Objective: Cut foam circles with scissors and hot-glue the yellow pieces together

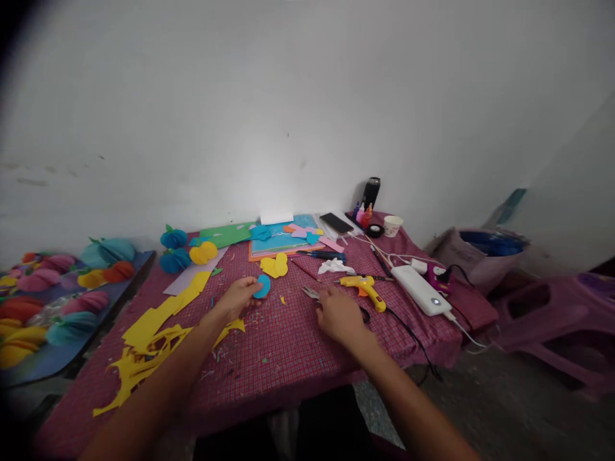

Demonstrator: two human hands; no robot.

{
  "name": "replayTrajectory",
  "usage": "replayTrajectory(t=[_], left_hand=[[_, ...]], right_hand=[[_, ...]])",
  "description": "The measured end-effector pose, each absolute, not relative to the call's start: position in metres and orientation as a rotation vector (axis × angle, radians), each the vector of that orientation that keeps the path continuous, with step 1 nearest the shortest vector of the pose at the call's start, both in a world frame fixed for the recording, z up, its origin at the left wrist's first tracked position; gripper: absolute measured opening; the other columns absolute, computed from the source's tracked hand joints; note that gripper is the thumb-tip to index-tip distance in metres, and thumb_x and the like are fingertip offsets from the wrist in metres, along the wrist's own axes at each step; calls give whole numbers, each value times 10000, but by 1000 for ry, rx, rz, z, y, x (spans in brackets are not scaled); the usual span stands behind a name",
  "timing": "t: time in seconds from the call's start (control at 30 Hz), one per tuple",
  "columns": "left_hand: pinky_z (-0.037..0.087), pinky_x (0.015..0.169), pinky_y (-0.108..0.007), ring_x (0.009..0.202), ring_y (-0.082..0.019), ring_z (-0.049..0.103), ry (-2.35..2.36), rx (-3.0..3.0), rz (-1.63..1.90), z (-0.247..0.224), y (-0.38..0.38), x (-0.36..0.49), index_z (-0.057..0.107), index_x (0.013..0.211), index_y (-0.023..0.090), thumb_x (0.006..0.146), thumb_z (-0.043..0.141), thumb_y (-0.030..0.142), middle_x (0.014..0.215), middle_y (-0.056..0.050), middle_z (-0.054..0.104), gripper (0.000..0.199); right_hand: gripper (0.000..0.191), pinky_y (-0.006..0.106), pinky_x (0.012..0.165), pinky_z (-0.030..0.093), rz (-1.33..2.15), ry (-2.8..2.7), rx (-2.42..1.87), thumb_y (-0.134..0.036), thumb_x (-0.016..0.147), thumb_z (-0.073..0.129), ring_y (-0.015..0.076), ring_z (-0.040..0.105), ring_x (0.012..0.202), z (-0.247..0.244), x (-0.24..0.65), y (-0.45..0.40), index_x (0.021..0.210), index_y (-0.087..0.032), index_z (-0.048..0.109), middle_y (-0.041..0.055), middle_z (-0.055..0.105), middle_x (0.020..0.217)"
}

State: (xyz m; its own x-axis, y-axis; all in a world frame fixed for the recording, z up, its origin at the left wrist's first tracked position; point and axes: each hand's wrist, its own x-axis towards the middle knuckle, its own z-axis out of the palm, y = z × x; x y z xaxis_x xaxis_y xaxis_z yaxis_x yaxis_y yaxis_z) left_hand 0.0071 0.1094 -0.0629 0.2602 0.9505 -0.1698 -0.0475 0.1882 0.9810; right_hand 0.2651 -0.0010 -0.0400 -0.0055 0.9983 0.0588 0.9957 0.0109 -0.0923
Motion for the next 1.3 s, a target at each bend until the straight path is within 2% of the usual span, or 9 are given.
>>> replayTrajectory(t=[0.2,0.33,0.5,0.6,0.73,0.83,1.0,1.13,1.3], left_hand=[[382,469,-209,506,-119,515,1087,1271,924,-65,119,6,601,569,179,670,757,284,570,-5,602,214],[251,420,-204,442,-104,424,1145,1319,938,-57,115,-11,569,513,184,607,766,217,497,22,532,221],[166,404,-200,390,-89,370,1314,1418,883,-35,103,-61,540,503,186,608,755,259,455,41,485,250],[192,388,-199,366,-95,376,1446,1475,823,-18,90,-88,519,510,193,625,748,326,436,42,481,289],[247,361,-191,357,-118,452,1457,1349,828,-8,75,-105,548,582,195,636,766,390,452,17,542,298],[290,365,-183,371,-103,479,1364,1299,1019,-5,76,-97,594,659,178,653,777,431,510,2,588,312],[416,468,-191,558,-129,626,1104,1119,1327,8,92,-51,597,767,164,656,795,425,653,13,619,346],[423,482,-211,561,-139,636,979,1022,1401,11,105,-10,571,772,169,631,813,430,655,25,610,383],[396,467,-213,526,-117,601,884,868,1445,-14,124,25,547,750,169,624,825,416,631,32,588,393]], right_hand=[[232,361,833,436,36,-2192,-2159,-225,908,488,303,637,986,-42,280,3,992,-122,678,188,679,1056],[244,384,851,427,17,-2182,-2182,-163,893,469,315,632,995,-32,289,-2,1001,-97,678,222,668,1072],[271,334,874,434,113,-2233,-2006,-329,939,489,265,630,1025,-29,249,4,1064,-158,657,142,680,1115],[319,319,825,455,203,-2249,-1915,-401,951,481,252,661,959,-34,215,22,1053,-162,666,133,706,1075],[308,345,777,461,265,-2237,-1886,-268,963,428,278,682,911,-40,185,46,1001,-115,692,194,722,1016],[320,336,764,456,303,-2271,-1805,-251,963,422,277,682,910,-41,161,49,986,-107,707,202,728,1014],[223,220,757,429,422,-2417,-1466,-355,884,605,170,670,935,-39,121,37,1065,-275,708,5,747,1081],[270,260,727,414,413,-2292,-1576,-306,952,493,200,668,875,-36,144,57,936,-187,735,79,759,977],[293,286,775,416,266,-2080,-1862,-261,969,427,229,665,964,-33,188,110,1025,-157,696,136,732,1059]])
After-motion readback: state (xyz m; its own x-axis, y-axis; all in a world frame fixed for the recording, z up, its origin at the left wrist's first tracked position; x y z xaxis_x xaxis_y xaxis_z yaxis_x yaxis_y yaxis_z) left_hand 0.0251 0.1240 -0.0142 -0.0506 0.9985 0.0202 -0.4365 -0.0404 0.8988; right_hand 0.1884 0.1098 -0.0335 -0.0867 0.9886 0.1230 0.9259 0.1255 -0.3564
